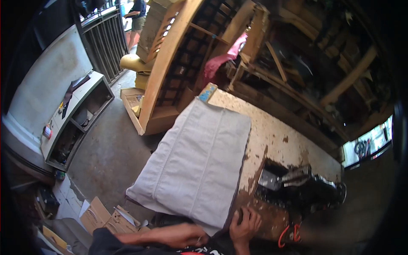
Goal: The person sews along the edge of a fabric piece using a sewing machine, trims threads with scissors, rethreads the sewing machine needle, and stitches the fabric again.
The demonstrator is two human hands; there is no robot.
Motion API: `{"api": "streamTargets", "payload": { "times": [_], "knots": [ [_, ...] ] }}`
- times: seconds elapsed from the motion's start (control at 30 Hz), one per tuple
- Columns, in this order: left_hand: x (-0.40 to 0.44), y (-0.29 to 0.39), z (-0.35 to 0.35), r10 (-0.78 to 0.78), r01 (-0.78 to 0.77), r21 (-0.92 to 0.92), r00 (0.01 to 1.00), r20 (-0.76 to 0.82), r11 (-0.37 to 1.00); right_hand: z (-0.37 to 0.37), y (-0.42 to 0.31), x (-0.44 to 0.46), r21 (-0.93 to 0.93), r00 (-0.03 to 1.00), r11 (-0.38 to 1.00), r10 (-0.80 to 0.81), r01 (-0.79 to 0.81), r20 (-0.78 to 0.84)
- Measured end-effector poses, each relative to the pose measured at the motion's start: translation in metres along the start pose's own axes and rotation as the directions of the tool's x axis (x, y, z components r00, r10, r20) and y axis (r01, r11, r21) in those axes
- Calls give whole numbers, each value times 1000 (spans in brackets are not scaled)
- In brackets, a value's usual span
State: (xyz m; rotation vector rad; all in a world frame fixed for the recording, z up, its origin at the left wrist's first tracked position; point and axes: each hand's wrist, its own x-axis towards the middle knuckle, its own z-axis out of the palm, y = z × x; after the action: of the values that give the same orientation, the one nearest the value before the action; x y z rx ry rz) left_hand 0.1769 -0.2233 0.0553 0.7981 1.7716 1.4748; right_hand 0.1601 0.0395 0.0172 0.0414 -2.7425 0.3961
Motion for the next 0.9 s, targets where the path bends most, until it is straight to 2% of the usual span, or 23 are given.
{"api": "streamTargets", "payload": {
  "times": [0.07, 0.1, 0.13, 0.2, 0.27, 0.3, 0.33, 0.37, 0.4, 0.43, 0.47, 0.5, 0.53, 0.57, 0.6, 0.63, 0.7, 0.8, 0.87, 0.9],
  "knots": [
    [25, 30, -22, 72, 13, 267, 950, -305, 964, 0, 2, 2, 17, 1000, 1000, -10, 10, -14],
    [47, 26, -30, 184, 6, 394, 878, -441, 919, -1, 1, 3, 41, 1000, 999, 2, -1, -20],
    [68, 11, -39, 281, 50, 555, 823, -494, 830, -2, 1, 4, 66, 1000, 998, -2, 4, -25],
    [97, -12, -59, 213, 158, 654, 867, -451, 740, -6, 4, -2, 71, 1000, 997, 17, -15, -23],
    [104, -9, -59, 301, 109, 574, 764, -571, 812, -8, 9, -1, 183, 1000, 983, 10, -13, 21],
    [100, -8, -60, 270, 108, 507, 741, -614, 855, -13, 13, 1, 188, 999, 982, 27, -30, 18],
    [94, -9, -57, 256, 117, 508, 755, -604, 854, -24, 18, -3, 390, 992, 912, 123, -124, 27],
    [92, -11, -58, 268, 173, 515, 692, -670, 840, -33, 25, 1, 576, 976, 794, 213, -196, 38],
    [91, -13, -62, 290, 223, 519, 622, -727, 825, -42, 45, 6, 422, 959, 897, 224, -133, -174],
    [86, -27, -65, 297, 300, 571, 622, -725, 764, -54, 75, 11, 235, 909, 966, 194, -110, -370],
    [82, -29, -64, 301, 290, 581, 635, -711, 761, -67, 110, 21, 190, 801, 969, 240, -160, -548],
    [80, -30, -62, 261, 338, 609, 680, -685, 717, -89, 143, 32, 173, 705, 946, 321, -274, -632],
    [79, -31, -63, 219, 385, 639, 718, -661, 667, -108, 171, 45, 63, 616, 921, 306, -384, -726],
    [79, -32, -64, 181, 363, 597, 729, -660, 715, -114, 213, 52, 4, 531, 857, 323, -515, -784],
    [79, -29, -62, 187, 352, 607, 739, -647, 712, -110, 258, 56, 36, 498, 812, 391, -582, -774],
    [82, -23, -60, 224, 361, 625, 715, -662, 692, -100, 317, 60, 319, 573, 846, 526, -427, -628],
    [97, -7, -54, 306, 363, 655, 667, -680, 663, -103, 290, 71, 444, 591, 706, 707, -552, -388],
    [119, 20, -36, 361, 270, 708, 710, -604, 653, -97, 257, 54, 438, 667, 806, 582, -398, -465],
    [137, 41, -18, 389, 166, 738, 762, -517, 654, -101, 231, 40, 543, 686, 734, 639, -408, -348],
    [148, 54, -9, 403, 95, 742, 790, -461, 663, -103, 224, 32, 590, 705, 737, 607, -328, -366]
  ]
}}
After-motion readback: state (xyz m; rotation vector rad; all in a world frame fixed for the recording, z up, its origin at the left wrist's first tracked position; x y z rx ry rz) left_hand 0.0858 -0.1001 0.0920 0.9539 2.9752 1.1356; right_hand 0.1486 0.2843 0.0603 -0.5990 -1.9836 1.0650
